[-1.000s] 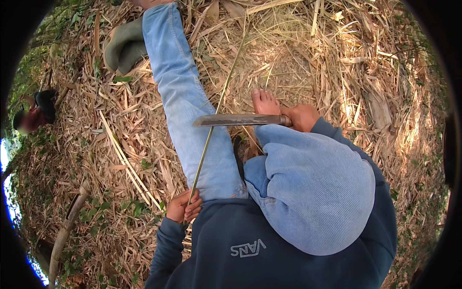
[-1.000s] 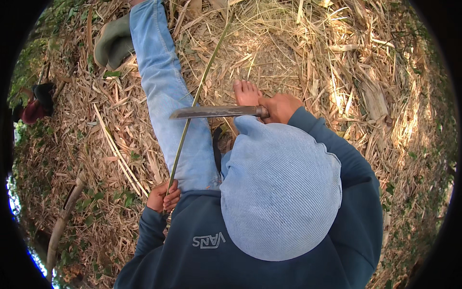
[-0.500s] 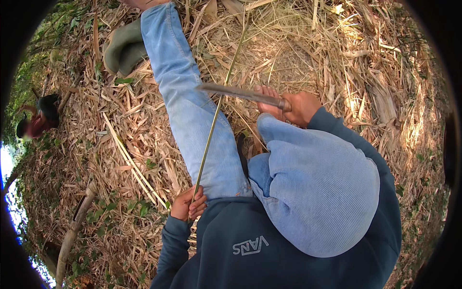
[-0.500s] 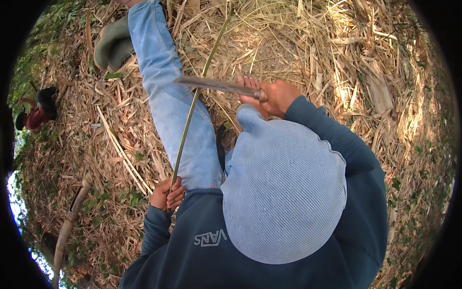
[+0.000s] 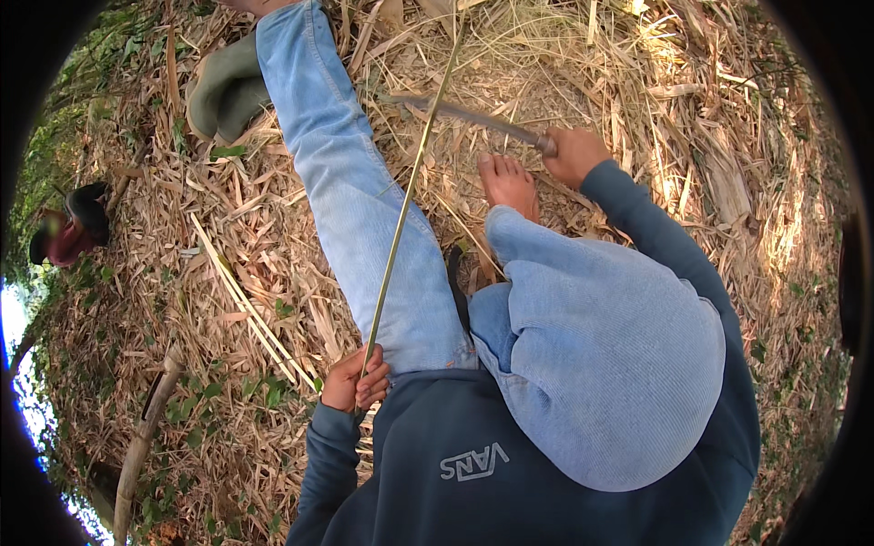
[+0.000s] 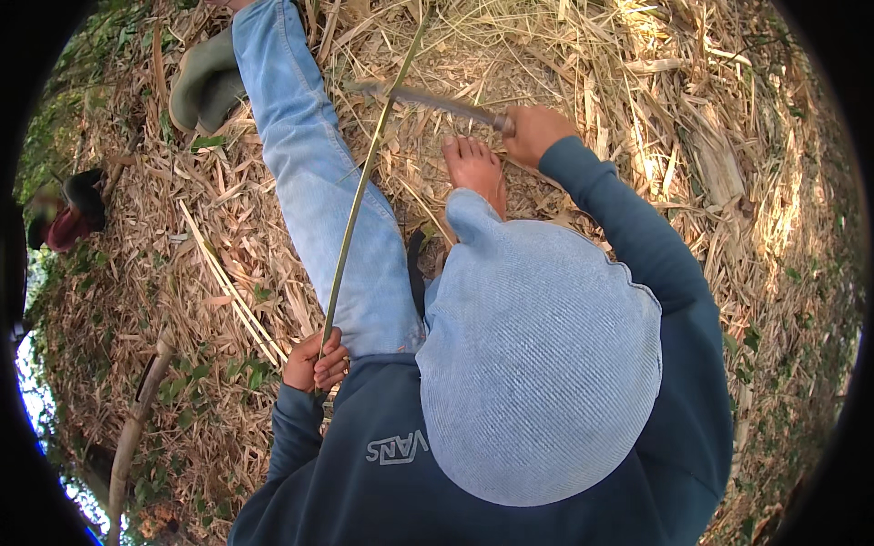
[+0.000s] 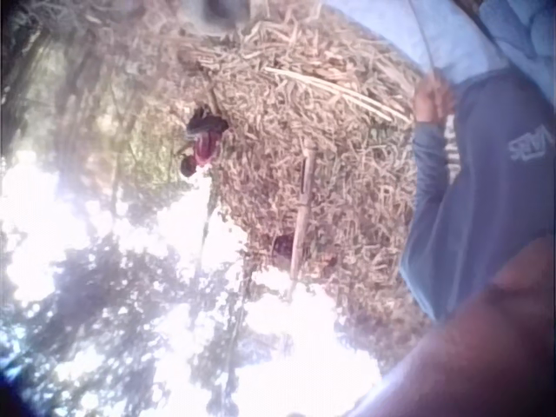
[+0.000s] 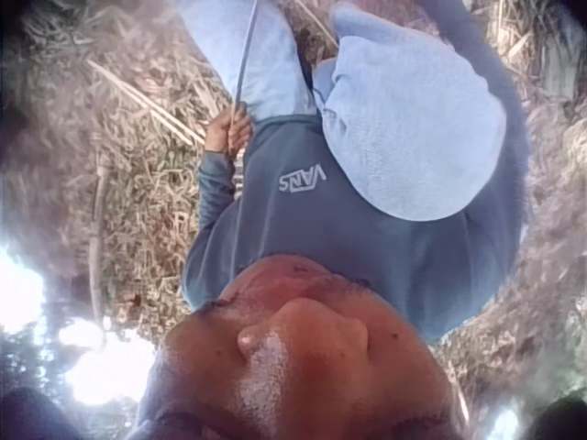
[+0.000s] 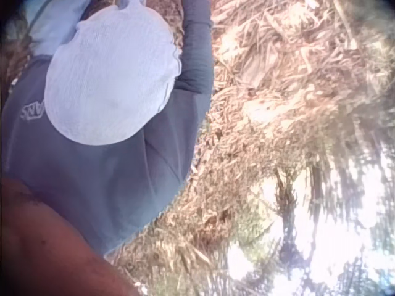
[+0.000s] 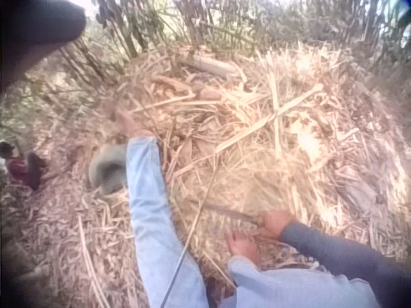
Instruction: The person sits on the ground in a bamboo grove and uses a machete to split a long bamboo stalk into thin strips. They hold the stalk with one hand and repeatedly strike it with the machete to separate the layers, producing multiple thin strips.
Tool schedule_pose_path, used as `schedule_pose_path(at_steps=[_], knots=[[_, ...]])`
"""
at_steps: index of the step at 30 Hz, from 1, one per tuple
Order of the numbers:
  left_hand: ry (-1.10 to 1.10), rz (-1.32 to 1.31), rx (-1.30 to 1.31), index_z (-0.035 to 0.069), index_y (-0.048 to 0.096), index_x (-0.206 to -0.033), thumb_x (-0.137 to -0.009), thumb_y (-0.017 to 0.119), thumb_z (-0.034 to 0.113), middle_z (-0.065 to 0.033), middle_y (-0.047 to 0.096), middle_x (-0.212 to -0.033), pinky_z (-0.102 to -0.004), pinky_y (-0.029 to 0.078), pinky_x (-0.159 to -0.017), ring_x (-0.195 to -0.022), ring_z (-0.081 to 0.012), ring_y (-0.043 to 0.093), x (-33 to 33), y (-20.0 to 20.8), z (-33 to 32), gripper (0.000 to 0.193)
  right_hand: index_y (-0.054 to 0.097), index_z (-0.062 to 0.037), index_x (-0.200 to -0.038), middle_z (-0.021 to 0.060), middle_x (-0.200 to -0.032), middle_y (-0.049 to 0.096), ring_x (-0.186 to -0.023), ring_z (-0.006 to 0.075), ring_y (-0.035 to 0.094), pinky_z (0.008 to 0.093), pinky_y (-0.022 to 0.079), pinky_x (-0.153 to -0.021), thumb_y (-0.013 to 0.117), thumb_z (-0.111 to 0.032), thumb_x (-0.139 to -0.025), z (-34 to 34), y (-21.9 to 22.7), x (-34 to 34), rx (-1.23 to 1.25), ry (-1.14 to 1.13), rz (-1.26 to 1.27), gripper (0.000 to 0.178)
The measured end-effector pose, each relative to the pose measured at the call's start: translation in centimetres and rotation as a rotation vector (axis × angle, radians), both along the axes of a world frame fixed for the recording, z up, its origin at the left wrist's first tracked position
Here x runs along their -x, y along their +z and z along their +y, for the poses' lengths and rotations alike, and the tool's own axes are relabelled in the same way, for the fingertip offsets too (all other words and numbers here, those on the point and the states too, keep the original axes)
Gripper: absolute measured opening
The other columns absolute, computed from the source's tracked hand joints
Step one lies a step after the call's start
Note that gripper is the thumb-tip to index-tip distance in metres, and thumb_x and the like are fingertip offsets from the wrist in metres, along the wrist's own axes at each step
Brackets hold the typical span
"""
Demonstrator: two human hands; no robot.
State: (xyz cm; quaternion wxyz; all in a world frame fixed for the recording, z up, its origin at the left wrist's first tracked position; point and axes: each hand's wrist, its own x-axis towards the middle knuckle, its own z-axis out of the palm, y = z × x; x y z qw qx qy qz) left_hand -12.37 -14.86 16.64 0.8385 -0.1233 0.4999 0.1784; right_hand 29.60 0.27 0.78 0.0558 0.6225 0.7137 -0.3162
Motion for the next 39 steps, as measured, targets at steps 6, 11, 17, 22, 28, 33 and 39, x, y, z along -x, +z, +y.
schedule_pose_path(at_steps=[6,11,17,22,28,33,39], knots=[[-0.03,0.004,-0.008,0.01,0.041,-0.075,-0.103,0.035,0.028,0.0028,0.035,-0.049,-0.0195,0.025,-0.031,-0.036,-0.0059,0.027,0.4,0.4,-0.3,0.033,0.063,-0.0094,-0.095,0.0196,-0.072,0.065,-0.071,0.0388,0.065,0.0502,0.052,-0.067,0.062,-0.026,-0.079,1.1,2.0,0.9,0.018,0.111,-0.029,0.023],[-0.003,0.039,0.031,0.01,0.04,-0.074,-0.103,0.035,0.027,0.0022,0.035,-0.049,-0.0199,0.025,-0.031,-0.035,-0.0058,0.027,0.6,1.2,-0.5,0.034,0.064,-0.0086,-0.098,0.0197,-0.078,0.067,-0.073,0.0397,0.065,0.0498,0.052,-0.069,0.06,-0.028,-0.082,5.8,-6.8,-2.7,-0.087,-0.243,-0.134,0.025],[0.013,0.0,0.028,0.009,0.041,-0.075,-0.103,0.038,0.028,0.0022,0.036,-0.048,-0.0204,0.026,-0.031,-0.035,-0.0057,0.03,1.5,0.6,-1.4,0.034,0.064,-0.0043,-0.096,0.0218,-0.088,0.068,-0.088,0.0389,0.064,0.0484,0.05,-0.083,0.06,-0.029,-0.082,6.7,-5.7,-2.9,0.011,-0.166,-0.13,0.029],[-0.016,0.026,-0.007,0.006,0.042,-0.08,-0.103,0.032,0.047,0.0025,0.034,-0.048,-0.0204,0.027,-0.031,-0.034,-0.0057,0.028,1.1,1.3,-0.3,0.047,0.066,-0.0045,-0.094,0.022,-0.085,0.068,-0.083,0.0382,0.066,0.0472,0.053,-0.078,0.055,-0.03,-0.09,7.1,-5.8,-2.3,-0.055,-0.307,-0.168,0.028],[-0.044,-0.011,0.01,0.006,0.043,-0.082,-0.103,0.029,0.046,0.0024,0.033,-0.048,-0.02,0.027,-0.032,-0.033,-0.0059,0.027,1.1,0.2,-1.1,0.047,0.062,-0.0071,-0.086,0.0185,-0.072,0.065,-0.067,0.0385,0.065,0.0493,0.053,-0.066,0.065,-0.029,-0.078,-1.8,1.7,1.7,0.046,0.039,0.145,0.023],[-0.207,0.132,-0.165,0.007,0.043,-0.081,-0.104,0.034,0.04,0.0008,0.035,-0.049,-0.0208,0.027,-0.034,-0.034,-0.008,0.029,0.8,0.1,-1.2,0.042,0.062,-0.01,-0.086,0.0193,-0.067,0.063,-0.065,0.0393,0.064,0.0491,0.052,-0.061,0.066,-0.026,-0.075,-2.9,2.7,1.0,-0.02,0.045,0.088,0.02],[-0.364,0.302,-0.255,0.009,0.045,-0.077,-0.103,0.042,0.037,0.002,0.037,-0.051,-0.0208,0.03,-0.038,-0.035,-0.0071,0.032,-0.3,1.2,-0.6,0.038,0.058,-0.0097,-0.081,0.0188,-0.063,0.061,-0.064,0.0399,0.062,0.0491,0.05,-0.062,0.063,-0.022,-0.075,-1.9,2.7,-0.1,-0.016,0.114,0.15,0.015]])
